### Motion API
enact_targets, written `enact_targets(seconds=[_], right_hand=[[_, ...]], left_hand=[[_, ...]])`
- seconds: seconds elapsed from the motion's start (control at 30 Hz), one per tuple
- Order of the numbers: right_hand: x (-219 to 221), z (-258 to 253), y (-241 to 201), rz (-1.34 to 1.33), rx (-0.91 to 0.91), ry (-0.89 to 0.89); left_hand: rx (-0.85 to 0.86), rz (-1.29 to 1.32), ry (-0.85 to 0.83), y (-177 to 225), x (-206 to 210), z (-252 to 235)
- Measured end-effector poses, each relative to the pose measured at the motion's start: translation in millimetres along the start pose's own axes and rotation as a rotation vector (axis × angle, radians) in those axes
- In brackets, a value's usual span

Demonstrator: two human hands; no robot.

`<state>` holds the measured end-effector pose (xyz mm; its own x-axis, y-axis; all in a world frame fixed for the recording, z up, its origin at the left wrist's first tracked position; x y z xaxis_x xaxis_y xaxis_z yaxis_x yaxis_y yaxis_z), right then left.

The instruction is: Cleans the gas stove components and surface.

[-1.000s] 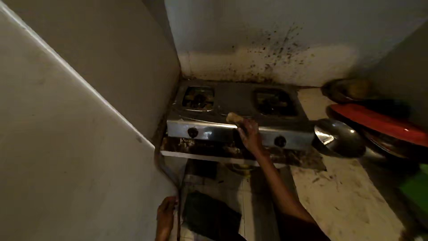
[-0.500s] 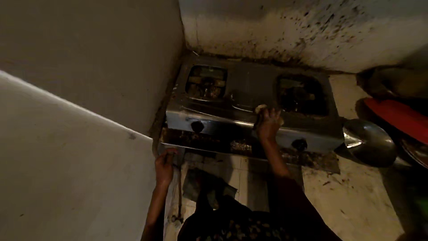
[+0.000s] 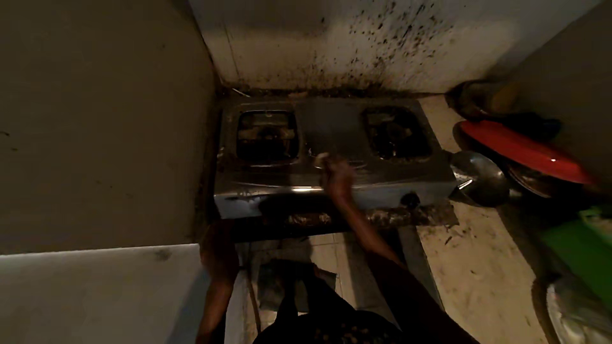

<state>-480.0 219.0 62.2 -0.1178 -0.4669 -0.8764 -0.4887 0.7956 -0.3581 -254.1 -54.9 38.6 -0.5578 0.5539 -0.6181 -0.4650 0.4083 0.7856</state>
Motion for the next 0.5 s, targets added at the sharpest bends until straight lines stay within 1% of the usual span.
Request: enact_targets(seconds=[0.03,0.07,0.1,0.13,0.2,0.27,0.33,0.37,0.4,0.43,0.47,0.5], right_hand=[[-10,-5,25,0.061,0.031,0.068],[-20,-8,34,0.085,0.045,0.090],[-24,-7,32,0.075,0.035,0.077],[-21,-2,25,0.037,-0.013,0.049],[-8,7,10,-0.079,-0.167,-0.038],[-2,-1,6,-0.127,-0.262,-0.125],[-6,-44,7,-0.155,-0.242,-0.202],[-9,-74,7,-0.177,-0.209,-0.219],[-6,-101,12,-0.191,-0.192,-0.189],[2,-120,22,-0.206,-0.199,-0.148],[12,-130,34,-0.220,-0.206,-0.116],[17,-129,41,-0.236,-0.197,-0.109]], left_hand=[[0.038,-0.024,-0.004,7,3,-5],[0.111,-0.025,-0.014,14,8,-10],[0.175,-0.032,-0.028,24,14,-16],[0.222,-0.056,-0.050,34,20,-24],[0.306,-0.101,-0.119,59,37,-44],[0.321,-0.203,-0.222,95,50,-61],[0.284,-0.302,-0.392,135,57,-73],[0.302,-0.336,-0.418,139,71,-82],[0.369,-0.315,-0.333,124,96,-90],[0.393,-0.309,-0.289,113,112,-94],[0.357,-0.348,-0.281,112,115,-94],[0.267,-0.435,-0.321,122,105,-90]])
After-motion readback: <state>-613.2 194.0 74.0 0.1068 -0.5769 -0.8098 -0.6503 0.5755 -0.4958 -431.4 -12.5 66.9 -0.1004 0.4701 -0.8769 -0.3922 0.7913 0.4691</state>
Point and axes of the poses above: each hand's wrist, its own z-axis away from the middle knuckle, its own x-axis out of the palm, y = z × x, the point moved 1 cm from there along -z, towards the middle knuckle, and after that the axes turned 15 degrees about -x, right-handed, at the moved point
